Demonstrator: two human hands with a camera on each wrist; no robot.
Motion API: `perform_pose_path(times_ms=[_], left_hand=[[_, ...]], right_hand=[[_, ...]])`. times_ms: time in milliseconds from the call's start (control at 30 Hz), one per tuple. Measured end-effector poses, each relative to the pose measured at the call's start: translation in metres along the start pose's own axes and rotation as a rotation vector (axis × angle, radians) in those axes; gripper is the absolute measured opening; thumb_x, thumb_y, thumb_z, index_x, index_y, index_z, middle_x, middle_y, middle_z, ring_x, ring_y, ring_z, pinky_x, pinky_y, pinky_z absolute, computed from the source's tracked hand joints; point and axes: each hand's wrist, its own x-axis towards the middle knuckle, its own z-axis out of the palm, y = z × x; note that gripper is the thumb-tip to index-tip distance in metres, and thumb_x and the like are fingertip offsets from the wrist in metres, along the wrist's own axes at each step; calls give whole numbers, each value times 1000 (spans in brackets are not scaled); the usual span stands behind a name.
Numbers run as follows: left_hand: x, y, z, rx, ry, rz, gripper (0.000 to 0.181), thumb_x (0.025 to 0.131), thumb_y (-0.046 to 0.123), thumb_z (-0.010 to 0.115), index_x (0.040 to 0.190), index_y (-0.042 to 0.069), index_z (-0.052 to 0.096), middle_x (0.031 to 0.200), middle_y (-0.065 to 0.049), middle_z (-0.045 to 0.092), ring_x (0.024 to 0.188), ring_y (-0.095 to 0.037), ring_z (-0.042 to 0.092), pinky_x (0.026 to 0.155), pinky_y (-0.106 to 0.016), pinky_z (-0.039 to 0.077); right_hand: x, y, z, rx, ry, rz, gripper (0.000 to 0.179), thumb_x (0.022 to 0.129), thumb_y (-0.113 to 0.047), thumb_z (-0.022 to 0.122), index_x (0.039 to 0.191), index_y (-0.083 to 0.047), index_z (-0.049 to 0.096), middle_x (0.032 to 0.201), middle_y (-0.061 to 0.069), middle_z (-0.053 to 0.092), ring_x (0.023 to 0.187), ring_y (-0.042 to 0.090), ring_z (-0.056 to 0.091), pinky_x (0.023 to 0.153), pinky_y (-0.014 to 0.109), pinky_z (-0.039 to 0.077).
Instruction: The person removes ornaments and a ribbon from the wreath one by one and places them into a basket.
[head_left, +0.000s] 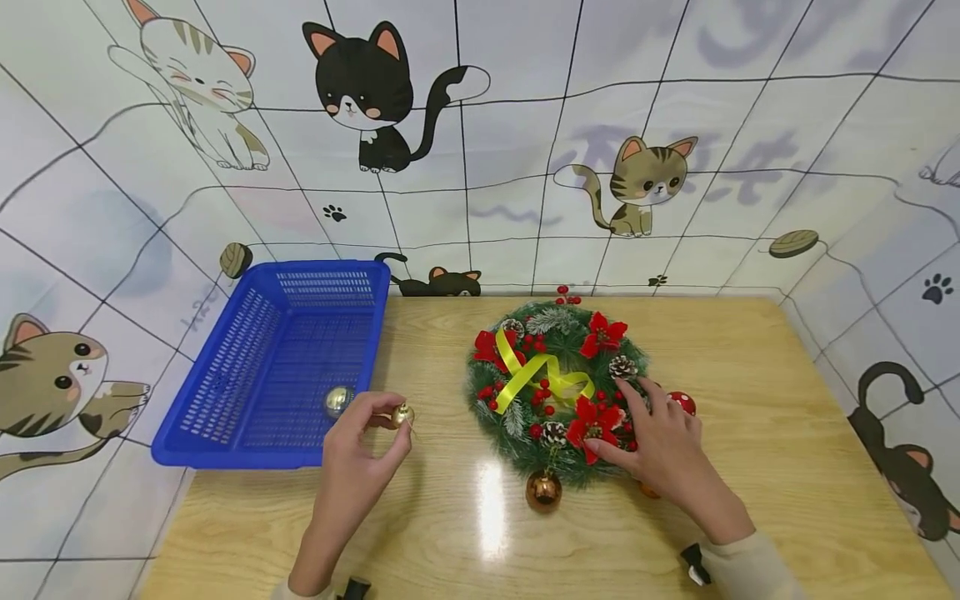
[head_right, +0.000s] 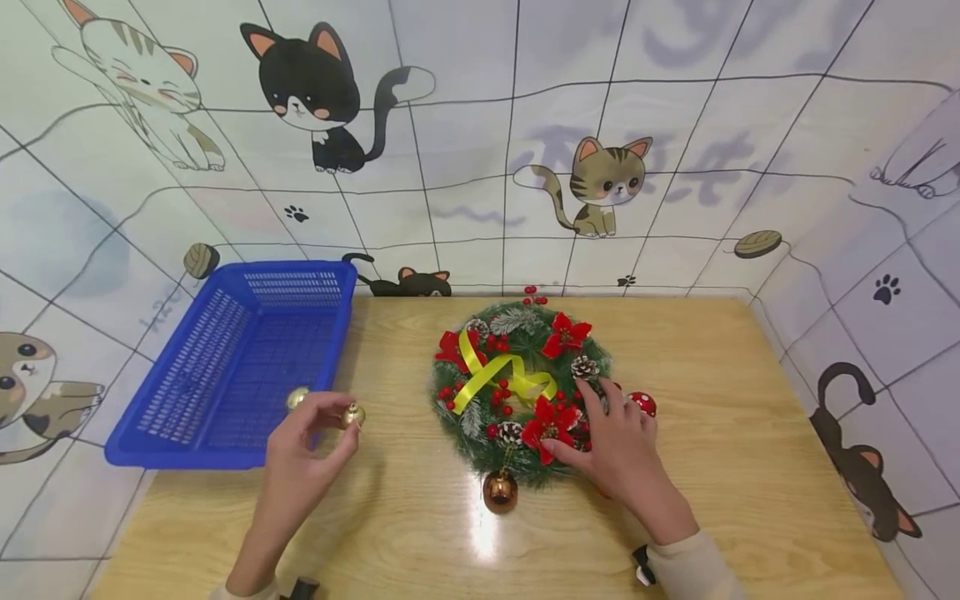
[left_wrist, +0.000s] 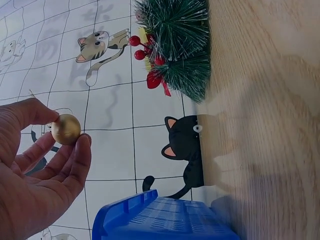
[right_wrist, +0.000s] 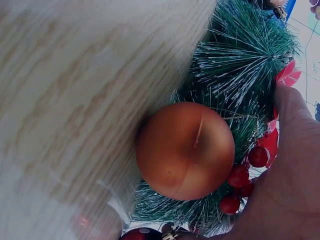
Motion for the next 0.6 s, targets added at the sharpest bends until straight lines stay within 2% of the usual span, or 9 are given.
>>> perform_pose_path(times_ms=[300, 600], left_hand=[[2, -5, -14, 7, 55, 22, 37, 85, -17, 77, 118, -1, 72, 108, -5, 74, 92, -26, 70, 83, -23, 58], [-1, -17, -41, 43, 116, -65, 37, 85, -20, 76, 119, -6, 72, 107, -11, 74, 93, -15, 69, 83, -22, 57]], right_hand=[[0, -2, -1, 20, -9, 36, 110, 91, -72, 77, 169, -7, 35, 166, 34, 29, 134, 69, 42, 98, 88, 30], [-1, -2, 3, 22, -14, 52, 110, 91, -74, 75, 169, -7, 35, 167, 34, 29, 135, 69, 41, 99, 87, 29]])
